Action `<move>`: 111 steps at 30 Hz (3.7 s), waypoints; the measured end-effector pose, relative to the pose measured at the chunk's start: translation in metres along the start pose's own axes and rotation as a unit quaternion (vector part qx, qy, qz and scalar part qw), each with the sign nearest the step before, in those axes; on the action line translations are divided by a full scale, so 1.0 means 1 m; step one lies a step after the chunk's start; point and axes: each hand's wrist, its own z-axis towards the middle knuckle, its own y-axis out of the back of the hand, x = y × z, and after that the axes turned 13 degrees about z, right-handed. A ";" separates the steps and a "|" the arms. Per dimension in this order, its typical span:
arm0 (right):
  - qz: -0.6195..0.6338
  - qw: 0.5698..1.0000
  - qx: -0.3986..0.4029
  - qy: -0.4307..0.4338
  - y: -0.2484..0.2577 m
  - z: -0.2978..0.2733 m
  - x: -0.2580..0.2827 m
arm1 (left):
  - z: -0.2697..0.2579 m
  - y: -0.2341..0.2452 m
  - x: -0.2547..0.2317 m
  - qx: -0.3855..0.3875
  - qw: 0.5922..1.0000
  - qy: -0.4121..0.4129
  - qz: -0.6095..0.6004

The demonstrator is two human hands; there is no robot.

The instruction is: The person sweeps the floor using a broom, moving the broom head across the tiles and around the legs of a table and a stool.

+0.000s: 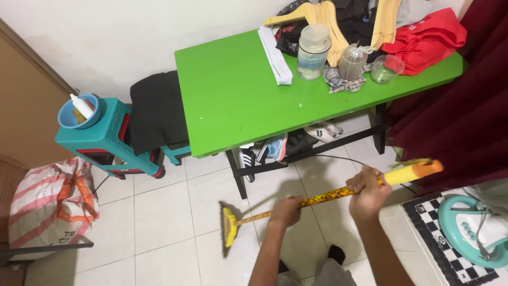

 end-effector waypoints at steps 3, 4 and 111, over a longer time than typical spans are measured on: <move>0.001 0.997 -0.044 -0.062 0.013 -0.005 -0.029 | -0.006 -0.005 0.023 0.042 0.998 0.039 0.034; 0.002 0.997 -0.044 -0.062 0.017 -0.010 -0.034 | -0.008 -0.010 0.029 0.043 0.998 0.039 0.035; 0.031 0.998 0.017 -0.054 0.104 0.172 0.069 | 0.209 -0.103 -0.143 -0.069 0.992 0.100 0.022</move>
